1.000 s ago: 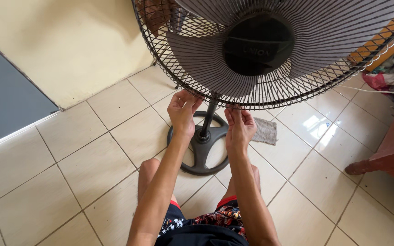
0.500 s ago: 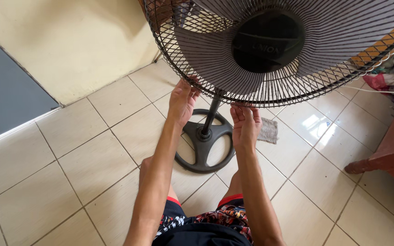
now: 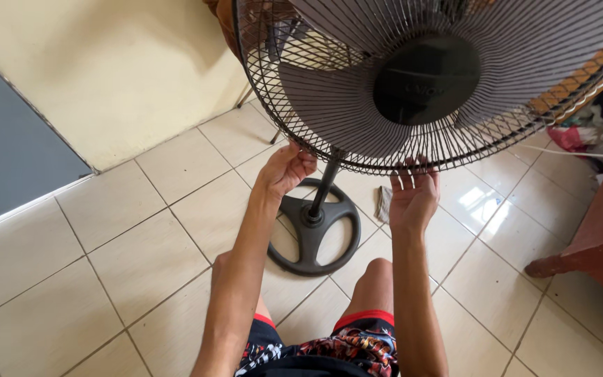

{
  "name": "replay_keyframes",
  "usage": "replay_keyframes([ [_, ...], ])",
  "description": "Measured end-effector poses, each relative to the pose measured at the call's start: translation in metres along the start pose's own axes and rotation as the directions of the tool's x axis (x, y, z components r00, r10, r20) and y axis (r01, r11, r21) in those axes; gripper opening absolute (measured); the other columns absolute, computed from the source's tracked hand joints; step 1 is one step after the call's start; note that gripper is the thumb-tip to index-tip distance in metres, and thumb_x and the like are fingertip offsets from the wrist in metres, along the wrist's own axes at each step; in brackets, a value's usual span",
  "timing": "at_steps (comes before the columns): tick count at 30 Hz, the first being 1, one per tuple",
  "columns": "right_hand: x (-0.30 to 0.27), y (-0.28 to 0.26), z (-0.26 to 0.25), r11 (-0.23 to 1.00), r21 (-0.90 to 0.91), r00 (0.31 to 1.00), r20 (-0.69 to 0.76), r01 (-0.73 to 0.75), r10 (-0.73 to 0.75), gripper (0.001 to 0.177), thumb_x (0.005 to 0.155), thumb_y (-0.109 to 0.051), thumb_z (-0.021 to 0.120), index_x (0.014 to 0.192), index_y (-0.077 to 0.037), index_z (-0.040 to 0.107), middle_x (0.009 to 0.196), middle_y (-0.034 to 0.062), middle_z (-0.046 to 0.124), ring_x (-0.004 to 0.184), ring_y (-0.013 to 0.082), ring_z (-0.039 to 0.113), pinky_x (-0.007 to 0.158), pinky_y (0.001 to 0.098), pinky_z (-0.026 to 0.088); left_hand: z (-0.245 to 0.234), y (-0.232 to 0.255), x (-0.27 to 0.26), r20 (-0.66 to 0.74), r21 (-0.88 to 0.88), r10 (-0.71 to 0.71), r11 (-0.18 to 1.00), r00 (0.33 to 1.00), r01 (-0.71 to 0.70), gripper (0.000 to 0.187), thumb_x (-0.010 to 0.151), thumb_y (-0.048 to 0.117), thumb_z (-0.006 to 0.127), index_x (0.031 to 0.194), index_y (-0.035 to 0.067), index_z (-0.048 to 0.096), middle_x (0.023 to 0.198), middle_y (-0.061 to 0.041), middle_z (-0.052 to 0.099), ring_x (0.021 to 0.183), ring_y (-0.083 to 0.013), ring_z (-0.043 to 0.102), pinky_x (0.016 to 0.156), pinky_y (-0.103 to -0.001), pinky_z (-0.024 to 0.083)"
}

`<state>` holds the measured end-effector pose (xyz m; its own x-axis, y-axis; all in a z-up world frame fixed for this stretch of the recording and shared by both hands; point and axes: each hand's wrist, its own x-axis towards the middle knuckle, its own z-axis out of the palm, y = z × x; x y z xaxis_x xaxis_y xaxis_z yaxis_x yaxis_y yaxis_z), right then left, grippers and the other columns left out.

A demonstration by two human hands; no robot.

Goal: The person unplugs a standing fan, wipes the fan head with a cloth, then disassembles the front grille and fan blades. The components are placed on the floor, and the person continues to wipe parts of the fan.

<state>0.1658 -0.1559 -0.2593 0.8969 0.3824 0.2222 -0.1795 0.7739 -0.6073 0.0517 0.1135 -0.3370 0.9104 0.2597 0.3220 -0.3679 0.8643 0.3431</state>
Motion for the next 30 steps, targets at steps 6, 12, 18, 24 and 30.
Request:
replay_keyframes([
  [6, -0.005, 0.011, 0.0, 0.999, 0.004, 0.998, -0.059, 0.036, -0.035, 0.033, 0.105, -0.01, 0.036, 0.13, -0.002, 0.055, 0.113, 0.0125, 0.062, 0.103, 0.0226, 0.062, 0.095, 0.0407, 0.056, 0.008, -0.001, -0.009, -0.052, -0.017, 0.026, 0.999, 0.998, -0.027, 0.023, 0.097, 0.02, 0.074, 0.105, 0.001, 0.065, 0.093, -0.008, 0.065, 0.086, -0.0202, 0.061, 0.079, -0.035, 0.054],
  [12, -0.004, 0.011, 0.001, 0.997, 0.074, 0.999, -0.052, 0.018, -0.014, 0.025, 0.104, -0.006, 0.04, 0.125, -0.005, 0.052, 0.112, 0.0135, 0.062, 0.101, 0.0258, 0.061, 0.094, 0.0406, 0.055, 0.021, -0.017, -0.009, 0.02, 0.165, 0.249, 0.954, 0.968, -0.248, 0.055, 0.107, 0.055, 0.044, 0.109, 0.003, 0.06, 0.092, -0.01, 0.065, 0.08, -0.0201, 0.062, 0.074, -0.036, 0.054],
  [18, -0.004, 0.013, -0.006, 0.99, 0.138, 0.999, -0.005, -0.043, 0.044, 0.03, 0.099, 0.005, 0.045, 0.123, -0.01, 0.053, 0.113, 0.0099, 0.06, 0.104, 0.025, 0.06, 0.096, 0.0409, 0.052, 0.011, -0.019, 0.009, 0.068, 0.337, 0.348, 0.874, 0.935, -0.349, 0.041, 0.11, 0.05, 0.045, 0.113, 0.012, 0.06, 0.1, -0.003, 0.065, 0.085, -0.0145, 0.059, 0.077, -0.032, 0.051],
  [24, 0.003, 0.015, -0.014, 0.98, 0.185, 0.993, -0.077, -0.074, 0.09, 0.032, 0.094, 0.008, 0.044, 0.118, -0.01, 0.053, 0.11, 0.008, 0.059, 0.101, 0.0241, 0.059, 0.093, 0.041, 0.051, 0.02, -0.033, 0.009, 0.12, -0.044, 0.364, 0.932, 0.924, -0.361, 0.035, 0.114, 0.042, 0.051, 0.109, 0.01, 0.063, 0.092, -0.003, 0.065, 0.079, -0.0135, 0.058, 0.074, -0.029, 0.049],
  [30, 0.005, 0.029, -0.03, 0.974, 0.224, 0.995, -0.079, -0.038, 0.057, 0.063, 0.072, 0.022, 0.033, 0.121, -0.013, 0.053, 0.106, 0.0083, 0.061, 0.097, 0.0238, 0.058, 0.093, 0.0421, 0.052, 0.021, -0.034, 0.002, -0.131, -0.011, 0.306, 0.951, 0.943, -0.31, 0.024, 0.092, 0.036, 0.064, 0.104, 0.015, 0.064, 0.093, 0.0, 0.064, 0.086, -0.0153, 0.057, 0.081, -0.033, 0.048],
])
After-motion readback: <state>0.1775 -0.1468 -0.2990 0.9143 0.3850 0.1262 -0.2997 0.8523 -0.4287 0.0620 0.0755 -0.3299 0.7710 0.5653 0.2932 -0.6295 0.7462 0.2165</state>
